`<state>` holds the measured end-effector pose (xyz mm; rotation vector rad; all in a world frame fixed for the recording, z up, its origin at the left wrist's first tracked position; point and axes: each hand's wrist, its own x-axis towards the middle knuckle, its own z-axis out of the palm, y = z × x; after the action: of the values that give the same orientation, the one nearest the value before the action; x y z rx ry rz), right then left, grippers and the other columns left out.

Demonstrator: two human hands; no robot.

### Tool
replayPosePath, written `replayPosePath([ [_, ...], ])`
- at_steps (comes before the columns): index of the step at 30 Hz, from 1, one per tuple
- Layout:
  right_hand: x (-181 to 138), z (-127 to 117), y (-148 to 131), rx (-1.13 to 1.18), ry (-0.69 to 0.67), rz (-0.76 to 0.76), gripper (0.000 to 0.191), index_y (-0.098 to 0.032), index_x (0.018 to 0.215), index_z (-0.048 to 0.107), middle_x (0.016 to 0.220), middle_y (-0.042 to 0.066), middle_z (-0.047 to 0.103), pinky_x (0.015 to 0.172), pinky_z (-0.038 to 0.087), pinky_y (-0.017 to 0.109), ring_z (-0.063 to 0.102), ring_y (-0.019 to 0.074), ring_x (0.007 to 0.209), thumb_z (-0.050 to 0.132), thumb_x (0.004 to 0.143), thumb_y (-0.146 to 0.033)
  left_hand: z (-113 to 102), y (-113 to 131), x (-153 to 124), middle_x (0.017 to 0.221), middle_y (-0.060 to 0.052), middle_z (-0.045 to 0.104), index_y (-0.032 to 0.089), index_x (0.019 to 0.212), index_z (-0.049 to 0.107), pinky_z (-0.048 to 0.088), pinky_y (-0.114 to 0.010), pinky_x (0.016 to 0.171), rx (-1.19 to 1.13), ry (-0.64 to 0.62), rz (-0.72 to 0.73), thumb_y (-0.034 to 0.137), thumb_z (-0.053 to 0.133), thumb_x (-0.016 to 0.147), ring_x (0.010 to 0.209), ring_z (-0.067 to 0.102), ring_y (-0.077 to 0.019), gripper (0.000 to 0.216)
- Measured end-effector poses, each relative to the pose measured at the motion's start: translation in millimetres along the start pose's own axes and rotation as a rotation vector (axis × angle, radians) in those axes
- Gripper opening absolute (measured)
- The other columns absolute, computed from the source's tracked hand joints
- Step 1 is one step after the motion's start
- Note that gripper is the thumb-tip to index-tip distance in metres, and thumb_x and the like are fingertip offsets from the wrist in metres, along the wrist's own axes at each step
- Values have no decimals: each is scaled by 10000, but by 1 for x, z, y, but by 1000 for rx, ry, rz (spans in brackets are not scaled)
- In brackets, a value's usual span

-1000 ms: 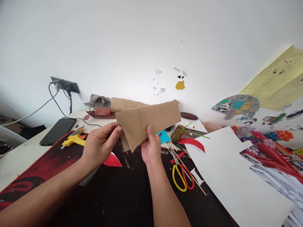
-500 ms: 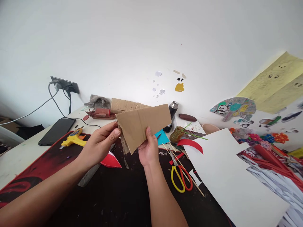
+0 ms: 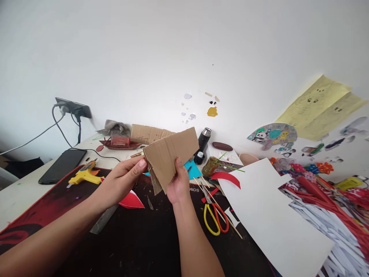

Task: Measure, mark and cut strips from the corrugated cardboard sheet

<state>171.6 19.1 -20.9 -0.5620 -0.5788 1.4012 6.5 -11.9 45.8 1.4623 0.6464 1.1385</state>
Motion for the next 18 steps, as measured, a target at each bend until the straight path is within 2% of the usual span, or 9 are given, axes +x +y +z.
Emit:
replayPosePath([
  [6,7,7,2,-2,-35,1,452,-208,1087,806,1017,55,871,860,690,367,814,250,967,958,804,-525,-13,3,10,1036,-129,820,215,1123,840,704,-412,733,-34,-1,-32,767,730,905,1003,790,-331,603],
  [13,9,21,-3,-35,-29,45,349,-213,1004,810,937,63,872,759,708,391,827,290,949,933,828,-489,-19,12,10,987,-116,836,213,1112,847,722,-458,773,-48,-2,-23,769,733,900,952,806,-330,606],
  [18,6,36,-7,-15,-45,54,248,-214,956,817,903,55,869,600,670,296,824,259,914,869,903,-451,-19,19,7,1002,-111,848,208,1111,848,730,-457,769,-88,31,-8,738,793,872,906,816,-311,584],
])
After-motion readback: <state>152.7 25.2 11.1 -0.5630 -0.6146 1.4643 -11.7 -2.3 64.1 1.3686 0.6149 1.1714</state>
